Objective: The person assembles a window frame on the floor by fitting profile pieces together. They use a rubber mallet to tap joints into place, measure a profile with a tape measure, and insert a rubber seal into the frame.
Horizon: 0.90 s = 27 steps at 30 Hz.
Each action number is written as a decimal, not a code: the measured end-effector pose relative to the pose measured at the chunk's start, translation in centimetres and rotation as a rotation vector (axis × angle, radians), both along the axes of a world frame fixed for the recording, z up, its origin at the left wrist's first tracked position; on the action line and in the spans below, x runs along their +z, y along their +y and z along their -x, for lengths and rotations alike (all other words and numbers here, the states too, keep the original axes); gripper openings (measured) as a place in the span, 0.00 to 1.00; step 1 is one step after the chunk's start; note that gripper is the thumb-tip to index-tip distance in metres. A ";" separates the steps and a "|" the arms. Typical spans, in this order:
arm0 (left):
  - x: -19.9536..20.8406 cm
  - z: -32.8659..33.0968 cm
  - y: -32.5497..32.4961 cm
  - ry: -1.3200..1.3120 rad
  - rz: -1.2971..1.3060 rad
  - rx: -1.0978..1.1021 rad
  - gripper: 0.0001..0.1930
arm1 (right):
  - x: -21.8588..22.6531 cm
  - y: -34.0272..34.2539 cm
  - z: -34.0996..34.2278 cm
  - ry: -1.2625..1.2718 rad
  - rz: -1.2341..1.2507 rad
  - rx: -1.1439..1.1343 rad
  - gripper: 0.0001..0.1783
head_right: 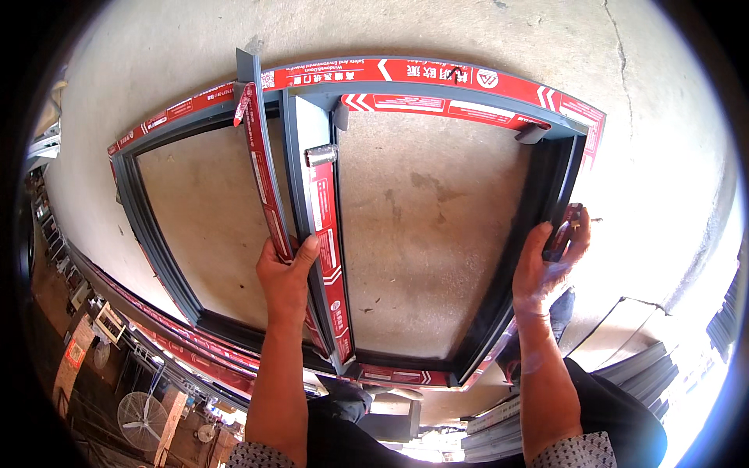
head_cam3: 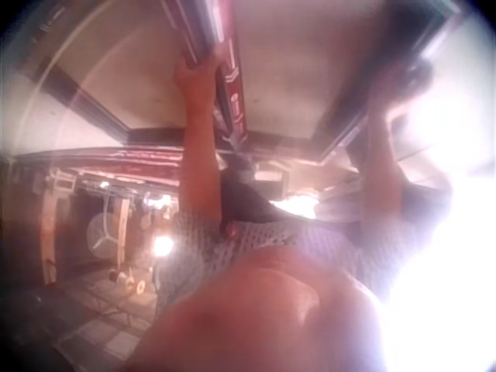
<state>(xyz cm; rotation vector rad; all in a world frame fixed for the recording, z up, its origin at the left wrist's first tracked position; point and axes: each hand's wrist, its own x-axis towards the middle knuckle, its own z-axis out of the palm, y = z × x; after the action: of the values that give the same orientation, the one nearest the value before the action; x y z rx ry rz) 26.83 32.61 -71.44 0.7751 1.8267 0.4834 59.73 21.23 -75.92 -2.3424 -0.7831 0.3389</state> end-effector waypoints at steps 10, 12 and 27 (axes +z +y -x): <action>-0.1 0.1 -0.2 -0.001 -0.011 0.002 0.20 | 0.5 0.2 0.1 0.071 -0.005 0.038 0.36; -0.1 0.1 -0.3 0.005 -0.017 -0.008 0.20 | 0.4 0.0 0.0 0.060 0.003 0.038 0.36; -0.8 0.1 -0.6 0.008 -0.100 -0.020 0.21 | 0.7 0.7 0.2 0.082 -0.059 0.030 0.35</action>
<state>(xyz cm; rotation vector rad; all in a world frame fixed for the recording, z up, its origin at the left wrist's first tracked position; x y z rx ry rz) 26.71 32.02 -72.25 0.8641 1.8116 0.5626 59.49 21.91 -75.17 -2.2492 -0.7789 0.4168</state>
